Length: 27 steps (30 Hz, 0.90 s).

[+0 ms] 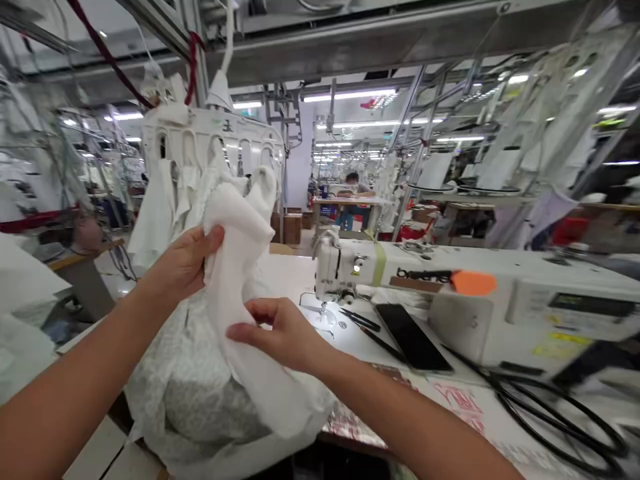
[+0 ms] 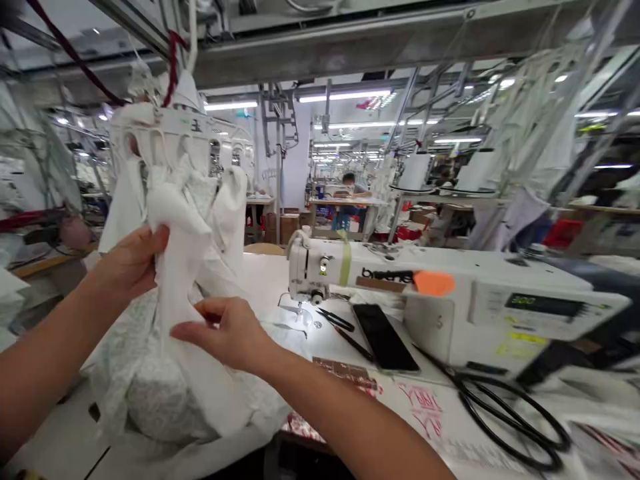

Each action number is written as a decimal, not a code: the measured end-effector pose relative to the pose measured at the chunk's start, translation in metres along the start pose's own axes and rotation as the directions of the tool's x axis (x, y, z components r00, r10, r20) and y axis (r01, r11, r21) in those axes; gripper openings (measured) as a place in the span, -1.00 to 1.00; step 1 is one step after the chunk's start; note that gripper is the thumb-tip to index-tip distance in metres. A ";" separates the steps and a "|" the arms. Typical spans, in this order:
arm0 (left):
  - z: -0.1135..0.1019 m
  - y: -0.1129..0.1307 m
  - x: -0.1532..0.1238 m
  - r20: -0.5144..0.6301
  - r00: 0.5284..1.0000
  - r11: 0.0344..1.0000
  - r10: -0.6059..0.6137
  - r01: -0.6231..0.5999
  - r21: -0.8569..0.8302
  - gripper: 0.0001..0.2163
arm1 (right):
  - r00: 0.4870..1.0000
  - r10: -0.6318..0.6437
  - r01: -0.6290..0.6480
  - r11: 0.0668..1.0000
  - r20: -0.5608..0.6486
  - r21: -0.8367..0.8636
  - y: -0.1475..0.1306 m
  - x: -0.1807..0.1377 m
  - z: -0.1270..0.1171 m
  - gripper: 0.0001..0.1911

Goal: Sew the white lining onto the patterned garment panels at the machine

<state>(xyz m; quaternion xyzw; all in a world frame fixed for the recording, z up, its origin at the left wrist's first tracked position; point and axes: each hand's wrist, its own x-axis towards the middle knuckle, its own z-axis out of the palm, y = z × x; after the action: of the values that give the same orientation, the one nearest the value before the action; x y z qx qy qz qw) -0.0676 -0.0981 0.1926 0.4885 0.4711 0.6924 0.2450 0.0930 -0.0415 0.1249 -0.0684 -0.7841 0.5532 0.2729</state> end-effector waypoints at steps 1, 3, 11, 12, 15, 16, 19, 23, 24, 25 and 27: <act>0.006 -0.007 0.003 0.068 0.997 0.999 -0.021 0.024 -0.033 -0.77 | 0.997 0.080 -0.080 0.996 -0.002 0.032 0.003 -0.003 -0.002 -0.70; 0.015 -0.022 0.010 0.165 0.986 0.996 -0.033 0.046 -0.075 -0.73 | 0.982 0.165 -0.164 0.986 -0.089 0.022 0.010 -0.009 -0.007 -0.69; 0.031 -0.066 0.030 0.240 0.971 1.000 -0.005 0.000 0.023 -0.52 | 0.930 0.236 -0.241 0.970 -0.280 0.018 0.025 -0.019 -0.022 -0.67; 0.033 -0.070 0.028 0.229 0.973 0.998 0.006 -0.021 0.064 -0.52 | 0.928 0.245 -0.241 0.969 -0.281 0.049 0.027 -0.019 -0.023 -0.69; 0.032 -0.081 0.003 0.154 0.980 0.975 0.124 -0.149 0.165 -0.45 | 0.921 0.277 -0.243 0.958 -0.274 0.150 0.037 -0.018 -0.029 -0.66; 0.029 -0.087 -0.011 0.134 0.967 0.945 0.218 -0.243 0.220 -0.39 | 0.916 0.292 -0.245 0.950 -0.276 0.193 0.041 -0.019 -0.032 -0.63; 0.014 -0.108 -0.063 0.366 0.676 0.486 0.640 -0.725 0.488 -0.17 | 0.894 0.340 -0.249 0.919 -0.293 0.305 0.052 -0.020 -0.038 -0.51; 0.011 -0.128 -0.105 0.793 0.327 -0.036 0.515 -0.916 0.401 -0.72 | 0.886 0.346 -0.242 0.913 -0.309 0.327 0.060 -0.023 -0.034 -0.47; 0.016 -0.128 -0.109 0.788 0.343 -0.006 0.511 -0.916 0.402 -0.72 | 0.890 0.330 -0.236 0.923 -0.313 0.303 0.062 -0.024 -0.032 -0.48; 0.023 -0.126 -0.110 0.763 0.361 0.055 0.537 -0.917 0.395 -0.72 | 0.895 0.310 -0.228 0.936 -0.321 0.267 0.062 -0.025 -0.029 -0.49; 0.035 -0.117 -0.108 0.653 0.433 0.237 0.621 -0.898 0.371 -0.74 | 0.903 0.257 -0.211 0.964 -0.345 0.165 0.061 -0.030 -0.027 -0.50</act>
<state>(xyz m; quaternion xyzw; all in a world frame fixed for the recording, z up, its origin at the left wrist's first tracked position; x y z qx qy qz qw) -0.0066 -0.1195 0.0428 0.8279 0.3236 0.3857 -0.2473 0.1200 -0.0083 0.0661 -0.2461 -0.6703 0.6072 0.3485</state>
